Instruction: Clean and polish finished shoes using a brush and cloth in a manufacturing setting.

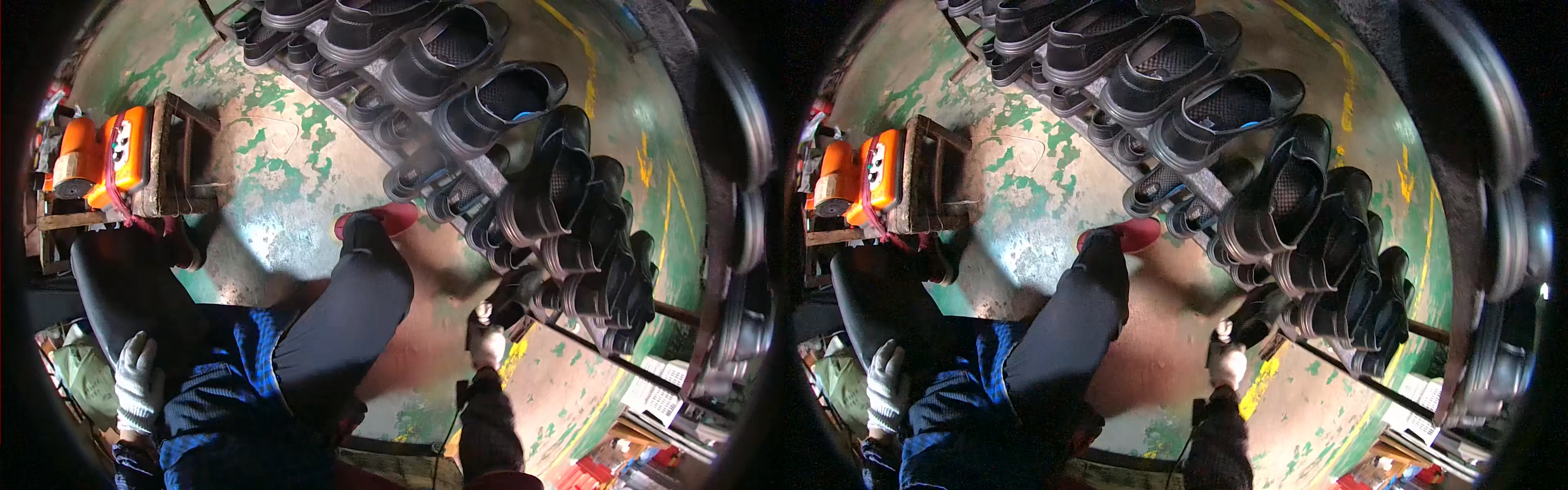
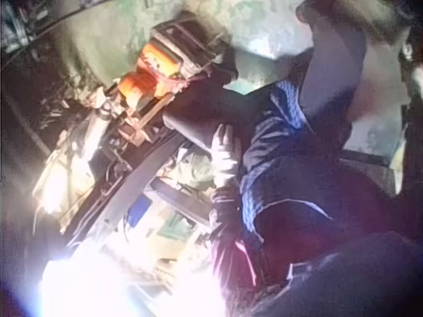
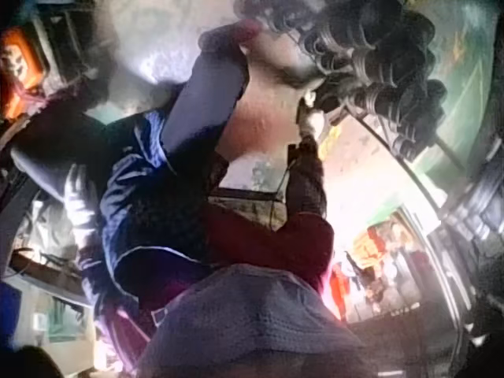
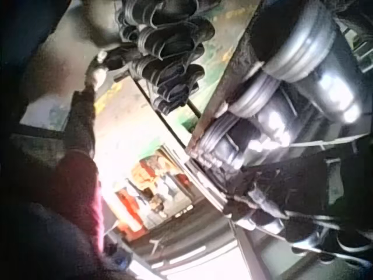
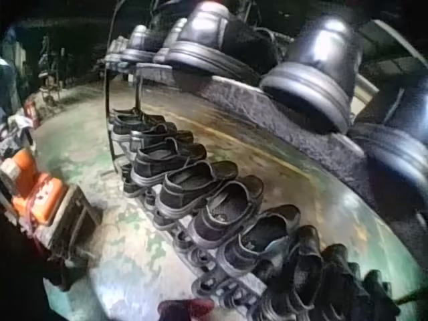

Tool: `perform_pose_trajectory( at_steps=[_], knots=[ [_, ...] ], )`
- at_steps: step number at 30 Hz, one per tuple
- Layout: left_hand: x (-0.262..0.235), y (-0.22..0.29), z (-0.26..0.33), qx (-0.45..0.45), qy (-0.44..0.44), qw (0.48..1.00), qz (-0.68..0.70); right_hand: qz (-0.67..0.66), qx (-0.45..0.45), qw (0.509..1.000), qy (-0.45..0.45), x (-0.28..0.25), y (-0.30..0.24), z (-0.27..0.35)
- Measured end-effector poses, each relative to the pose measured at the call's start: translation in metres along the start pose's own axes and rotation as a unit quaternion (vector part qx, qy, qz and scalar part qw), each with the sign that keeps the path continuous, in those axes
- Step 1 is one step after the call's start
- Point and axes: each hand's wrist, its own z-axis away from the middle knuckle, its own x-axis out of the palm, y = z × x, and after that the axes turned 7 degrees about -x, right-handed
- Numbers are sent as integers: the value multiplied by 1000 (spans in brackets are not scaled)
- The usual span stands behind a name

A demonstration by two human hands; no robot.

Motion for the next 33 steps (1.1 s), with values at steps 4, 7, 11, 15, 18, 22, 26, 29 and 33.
perform_pose_trajectory(
  at_steps=[4, 7, 11, 15, 18, 22, 26, 29, 33],
  knots=[
    [-2, -9, -13, 50, -2, 998, 48, -178, -110, 961, 181, -70, -52, 93],
    [-5, -13, -24, 103, 11, 991, 80, -423, 105, 899, 41, -144, -89, 133],
    [-24, 11, -51, 196, 22, 966, 167, -482, -52, 856, 181, -210, -141, 197],
    [-47, 18, -63, 310, -86, 897, 303, -300, -170, 932, 116, -303, -234, 265],
    [-79, 50, -71, 250, -245, 789, 504, -315, -301, 900, -35, -320, -303, 272],
    [-70, 54, -62, 10, -412, 369, 833, -402, -469, 781, -96, -277, -366, 280],
    [-60, 14, -62, -25, -310, 207, 928, -490, -427, 718, -250, -264, -427, 290],
    [-49, -35, -50, -31, -232, 283, 930, -463, -534, 658, -259, -276, -457, 258],
    [-63, -88, -40, -51, -237, 360, 901, -353, -448, 822, -10, -234, -438, 168]
  ],
)
